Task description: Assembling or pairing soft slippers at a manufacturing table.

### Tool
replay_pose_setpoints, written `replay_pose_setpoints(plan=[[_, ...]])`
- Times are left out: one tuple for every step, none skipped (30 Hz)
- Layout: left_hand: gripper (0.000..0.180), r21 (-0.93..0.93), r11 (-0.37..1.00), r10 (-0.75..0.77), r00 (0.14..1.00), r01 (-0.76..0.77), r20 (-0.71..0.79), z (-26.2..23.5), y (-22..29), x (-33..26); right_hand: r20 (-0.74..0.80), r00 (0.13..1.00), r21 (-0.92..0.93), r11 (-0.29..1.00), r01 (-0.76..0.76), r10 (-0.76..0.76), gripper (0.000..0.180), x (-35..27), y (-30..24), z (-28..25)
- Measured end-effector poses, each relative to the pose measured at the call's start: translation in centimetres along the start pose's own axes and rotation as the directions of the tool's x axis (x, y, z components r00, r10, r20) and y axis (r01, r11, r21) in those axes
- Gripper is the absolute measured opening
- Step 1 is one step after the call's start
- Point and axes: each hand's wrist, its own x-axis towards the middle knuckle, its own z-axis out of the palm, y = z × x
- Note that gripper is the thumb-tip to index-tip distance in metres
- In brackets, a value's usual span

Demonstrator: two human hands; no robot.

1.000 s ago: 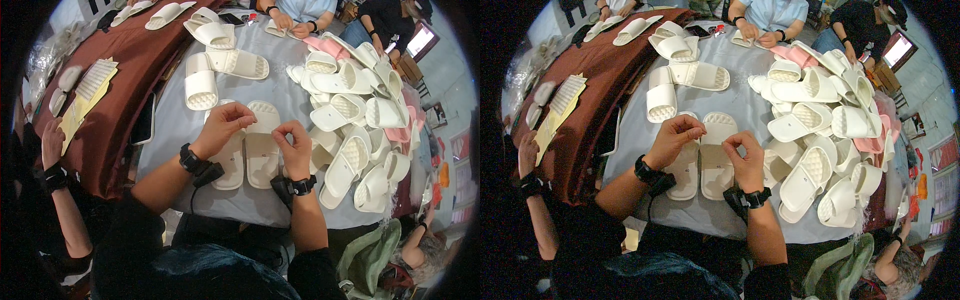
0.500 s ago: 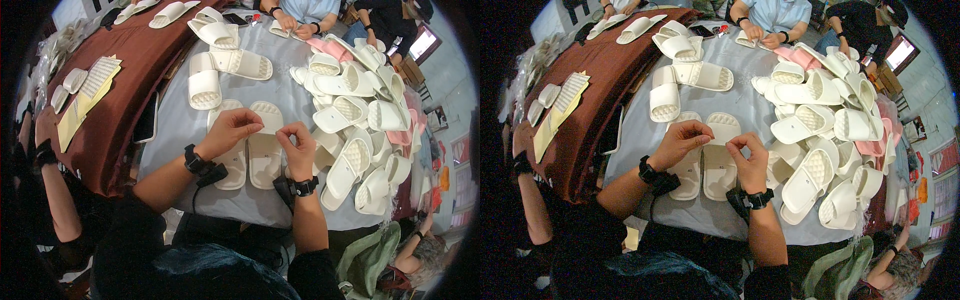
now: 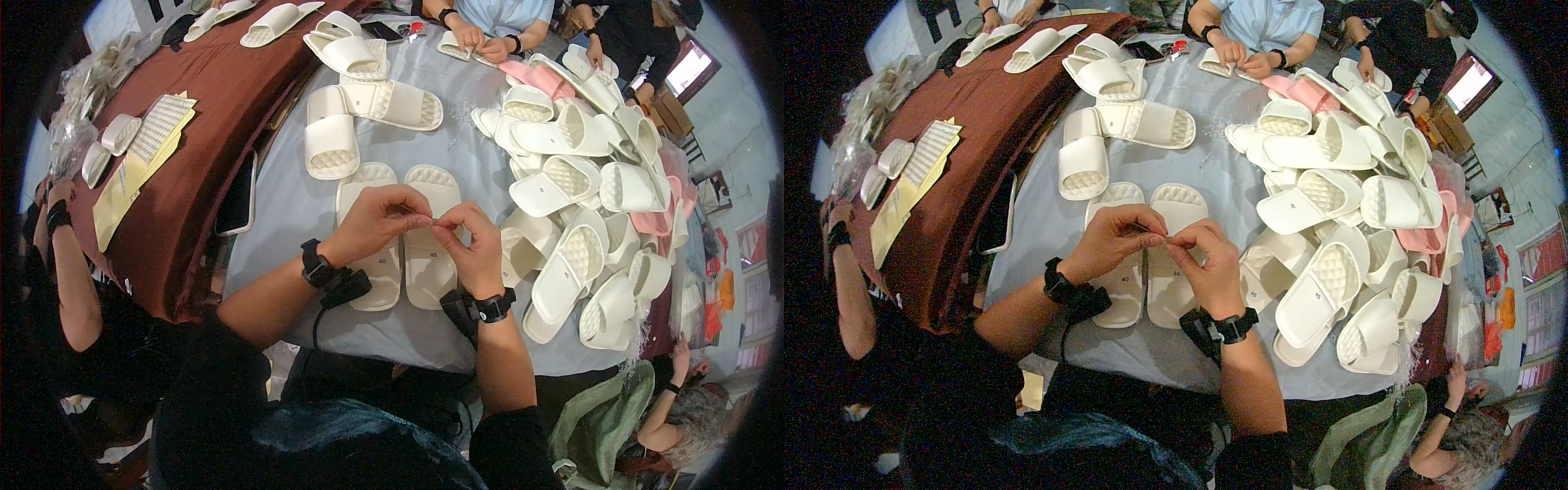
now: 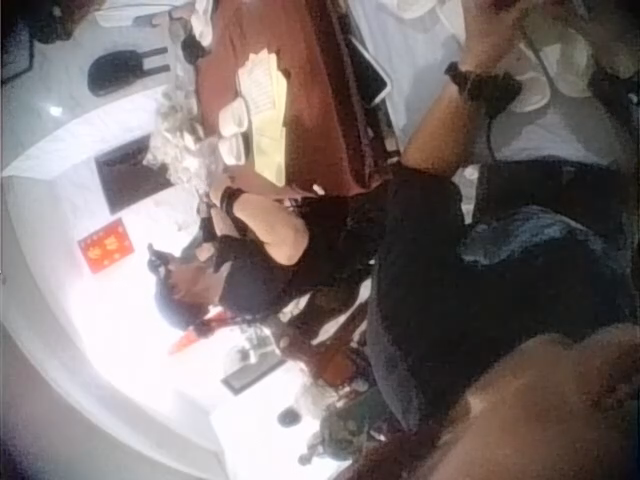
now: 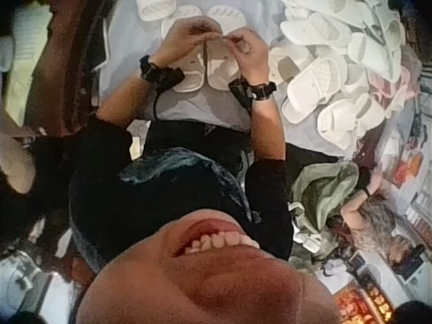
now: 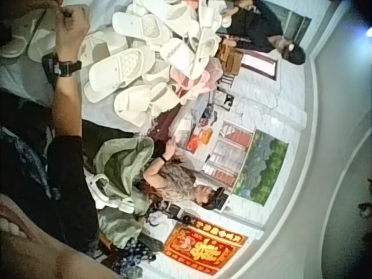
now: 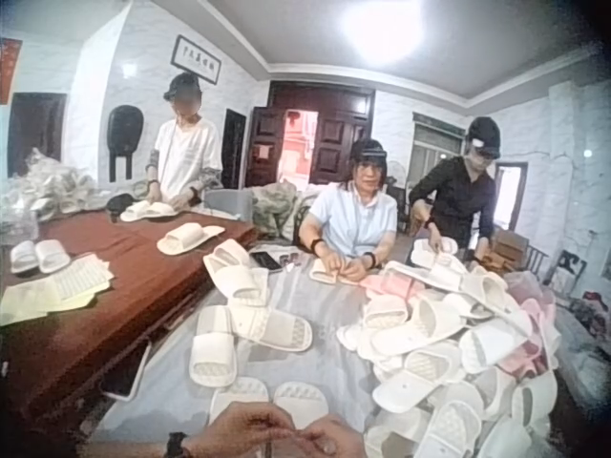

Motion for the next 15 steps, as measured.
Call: replay_pose_setpoints(plan=[[0.008,0.000,1.000,-0.001,1.000,0.001,-0.001,0.0,0.0,0.0,0.001,1.000,0.001,1.000,-0.001,0.001,0.012,0.0,0.0,0.0],[0.008,-0.009,1.000,-0.004,1.000,0.003,-0.028,0.0,0.1,0.0,0.003,1.000,0.002,1.000,-0.002,0.002,0.012,0.0,0.0,-0.1],[0.009,-0.018,1.000,-0.007,0.998,0.006,-0.056,0.0,0.2,0.0,0.006,1.000,0.004,1.000,-0.004,0.004,0.012,0.0,0.1,-0.2],[0.009,-0.018,1.000,-0.008,0.998,0.007,-0.060,-0.1,0.4,0.0,0.009,1.000,0.005,1.000,-0.004,0.003,0.012,0.0,0.0,-0.2],[0.009,-0.004,1.000,0.003,0.998,-0.003,-0.069,-0.4,0.6,0.2,-0.019,1.000,-0.014,1.000,-0.007,0.006,0.012,0.0,0.0,-0.2],[0.009,0.011,1.000,0.012,0.997,-0.011,-0.080,-0.8,0.8,0.3,-0.047,0.999,-0.033,0.999,-0.010,0.009,0.012,0.0,0.0,-0.3],[0.009,0.011,1.000,0.011,0.996,-0.010,-0.088,-1.2,1.1,0.5,-0.040,0.999,-0.030,1.000,-0.009,0.008,0.012,0.1,0.2,-0.4],[0.009,0.182,0.982,0.060,0.992,-0.040,-0.107,-1.7,1.5,0.7,-0.078,0.997,-0.037,0.999,0.002,-0.004,0.013,0.2,0.3,-0.5],[0.009,0.348,0.935,0.111,0.987,-0.063,-0.119,-2.2,1.8,0.9,-0.116,0.993,-0.044,0.999,0.012,-0.017,0.013,0.3,0.4,-0.7],[0.009,0.347,0.936,0.109,0.986,-0.058,-0.128,-2.7,1.7,1.1,-0.107,0.994,-0.042,0.999,0.013,-0.017,0.013,0.2,0.5,-0.8],[0.009,0.307,0.949,0.130,0.976,-0.071,-0.173,-3.4,1.6,1.2,-0.123,0.992,-0.032,0.999,0.022,-0.026,0.013,0.3,0.6,-0.7],[0.008,0.266,0.960,0.149,0.964,-0.088,-0.220,-4.2,1.4,1.3,-0.139,0.990,-0.023,0.999,0.032,-0.034,0.012,0.3,0.7,-0.6],[0.009,0.285,0.957,0.133,0.950,-0.049,-0.282,-4.8,1.2,1.5,-0.153,0.988,-0.007,1.000,0.021,-0.021,0.012,0.3,0.7,-0.6],[0.009,0.279,0.959,0.129,0.948,-0.045,-0.292,-5.1,0.7,1.7,-0.141,0.990,-0.009,1.000,0.019,-0.020,0.012,0.0,0.9,-1.0],[0.009,0.201,0.978,0.120,0.934,-0.053,-0.336,-5.7,0.1,2.0,-0.153,0.988,-0.016,1.000,0.001,-0.003,0.012,0.1,1.1,-1.3]])
